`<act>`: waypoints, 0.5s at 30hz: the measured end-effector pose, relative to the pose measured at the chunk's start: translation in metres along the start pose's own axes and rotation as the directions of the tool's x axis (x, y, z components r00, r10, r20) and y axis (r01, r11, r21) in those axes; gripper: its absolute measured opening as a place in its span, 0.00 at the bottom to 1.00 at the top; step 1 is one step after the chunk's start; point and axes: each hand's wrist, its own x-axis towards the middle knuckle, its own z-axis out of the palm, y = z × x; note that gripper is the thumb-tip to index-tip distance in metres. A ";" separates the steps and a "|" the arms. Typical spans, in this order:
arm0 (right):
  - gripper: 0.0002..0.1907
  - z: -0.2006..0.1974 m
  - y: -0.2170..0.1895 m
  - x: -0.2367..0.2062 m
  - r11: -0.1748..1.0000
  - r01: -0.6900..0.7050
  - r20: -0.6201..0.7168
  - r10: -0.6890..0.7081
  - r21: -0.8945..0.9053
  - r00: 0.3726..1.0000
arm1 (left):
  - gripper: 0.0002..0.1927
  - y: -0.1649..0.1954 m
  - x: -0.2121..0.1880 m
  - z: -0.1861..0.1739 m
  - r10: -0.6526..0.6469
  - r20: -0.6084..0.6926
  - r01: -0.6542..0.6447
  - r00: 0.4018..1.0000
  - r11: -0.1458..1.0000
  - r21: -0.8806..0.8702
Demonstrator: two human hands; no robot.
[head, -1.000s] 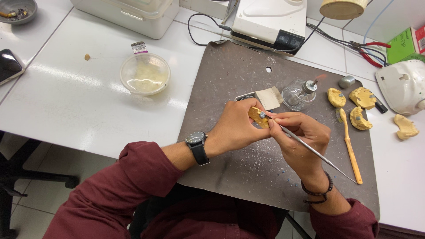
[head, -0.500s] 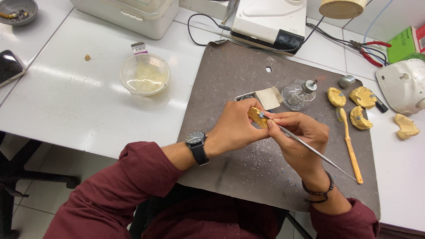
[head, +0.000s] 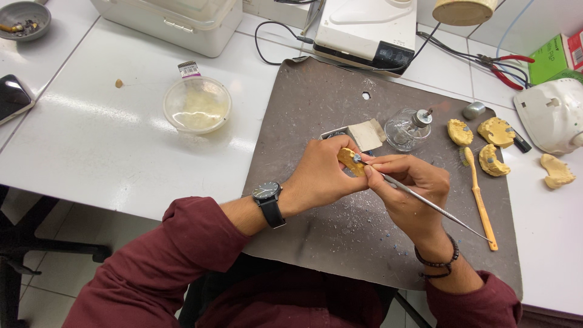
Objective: The person holds a yellow dental stone model in one hand and uses a metal wax carving instrument to sculpt and smooth blue wax on the model's teeth, occasionally rotating the model and brushing debris away with a toothbrush. They continue carving and refining the wax pattern throughout the episode.
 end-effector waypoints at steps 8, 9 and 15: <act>0.05 -0.002 -0.002 0.001 0.997 0.004 0.011 -0.003 -0.077 1.000 | 0.20 0.001 0.001 -0.002 0.003 0.018 -0.002 1.000 1.000 -0.017; 0.05 -0.002 -0.002 0.001 0.999 -0.010 0.004 0.010 -0.039 1.000 | 0.20 0.002 0.000 -0.002 -0.004 0.022 0.004 1.000 1.000 -0.022; 0.05 0.001 -0.002 0.000 1.000 0.001 -0.006 -0.001 -0.024 1.000 | 0.20 0.004 0.000 -0.003 0.003 0.022 -0.004 1.000 1.000 0.028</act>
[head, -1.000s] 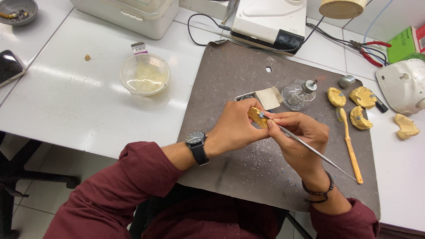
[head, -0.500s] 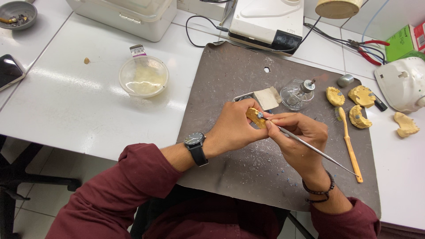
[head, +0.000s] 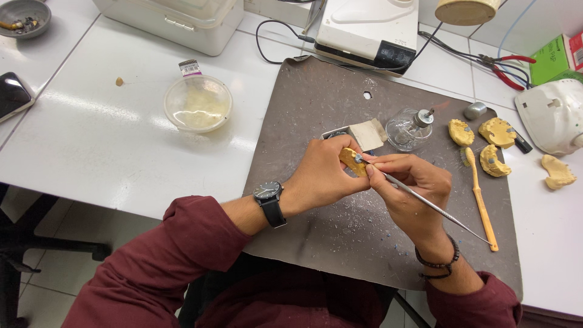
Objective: The person holds a yellow dental stone model in one hand and uses a metal wax carving instrument to sculpt and smooth blue wax on the model's teeth, occasionally rotating the model and brushing debris away with a toothbrush. They continue carving and refining the wax pattern throughout the episode.
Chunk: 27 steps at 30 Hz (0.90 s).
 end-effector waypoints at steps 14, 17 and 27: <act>0.05 0.000 -0.005 0.002 0.999 -0.004 0.018 0.005 -0.040 1.000 | 0.18 -0.004 0.000 0.001 -0.004 0.012 0.004 1.000 0.999 -0.038; 0.05 0.000 -0.004 0.000 0.999 -0.007 0.031 0.009 -0.053 0.999 | 0.18 -0.003 -0.001 0.001 0.012 -0.009 -0.012 1.000 0.998 -0.054; 0.05 -0.022 0.025 0.000 0.915 -0.048 -0.154 0.120 0.401 0.981 | 0.19 0.002 0.001 -0.001 0.128 -0.031 -0.129 0.991 0.991 -0.033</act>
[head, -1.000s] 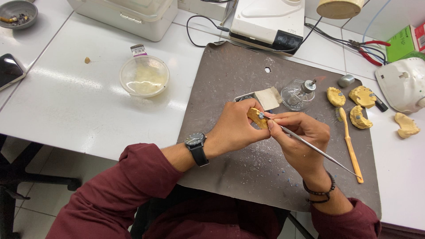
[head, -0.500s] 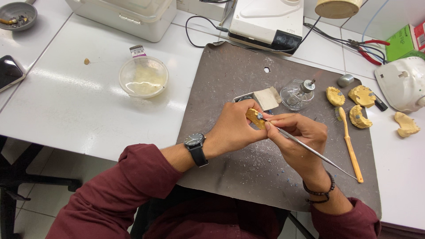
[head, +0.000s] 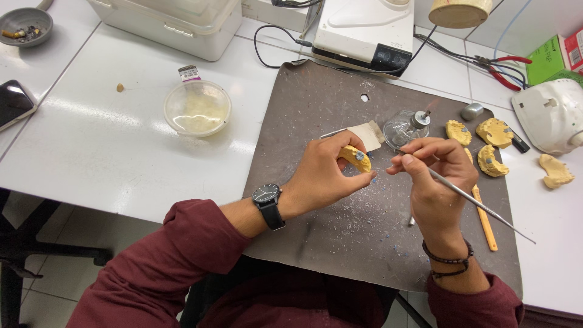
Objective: The person holds a yellow dental stone model in one hand and uses a metal wax carving instrument to sculpt and smooth blue wax on the model's teeth, occasionally rotating the model and brushing debris away with a toothbrush. They continue carving and refining the wax pattern throughout the episode.
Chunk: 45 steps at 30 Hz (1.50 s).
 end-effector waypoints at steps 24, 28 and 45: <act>0.13 -0.006 0.013 0.002 0.998 -0.068 -0.111 0.068 0.002 0.992 | 0.28 0.005 0.004 0.000 -0.311 0.336 0.457 0.889 0.631 -0.626; 0.10 0.004 0.002 0.004 0.984 -0.059 -0.034 0.054 -0.167 0.998 | 0.31 -0.005 0.006 0.004 -0.239 0.373 0.442 0.897 0.550 -0.709; 0.08 0.013 -0.015 0.001 0.913 0.268 0.063 -0.261 -0.308 0.963 | 0.30 0.003 0.001 -0.005 -0.022 0.159 0.080 0.987 0.926 -0.369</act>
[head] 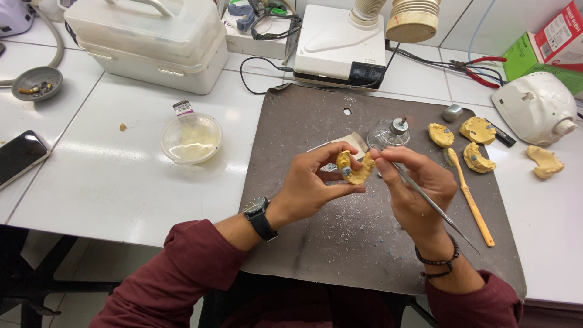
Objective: The person holds a yellow dental stone model in one hand and uses a metal wax carving instrument to sculpt and smooth blue wax on the model's teeth, occasionally rotating the model and brushing debris away with a toothbrush. They continue carving and refining the wax pattern throughout the episode.
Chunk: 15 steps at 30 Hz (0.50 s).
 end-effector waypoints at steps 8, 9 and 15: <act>0.11 0.000 -0.006 0.002 0.984 0.145 0.132 -0.130 -0.105 0.983 | 0.30 -0.006 -0.003 0.001 0.092 -0.098 -0.084 0.991 0.993 0.088; 0.11 0.001 -0.005 0.002 0.985 0.150 0.126 -0.139 -0.085 0.982 | 0.30 -0.007 -0.003 0.001 0.094 -0.109 -0.085 0.990 0.993 0.084; 0.10 0.008 -0.007 -0.003 0.991 0.132 0.126 -0.134 0.023 0.983 | 0.27 -0.010 -0.003 0.001 0.114 -0.067 -0.108 0.991 0.991 0.077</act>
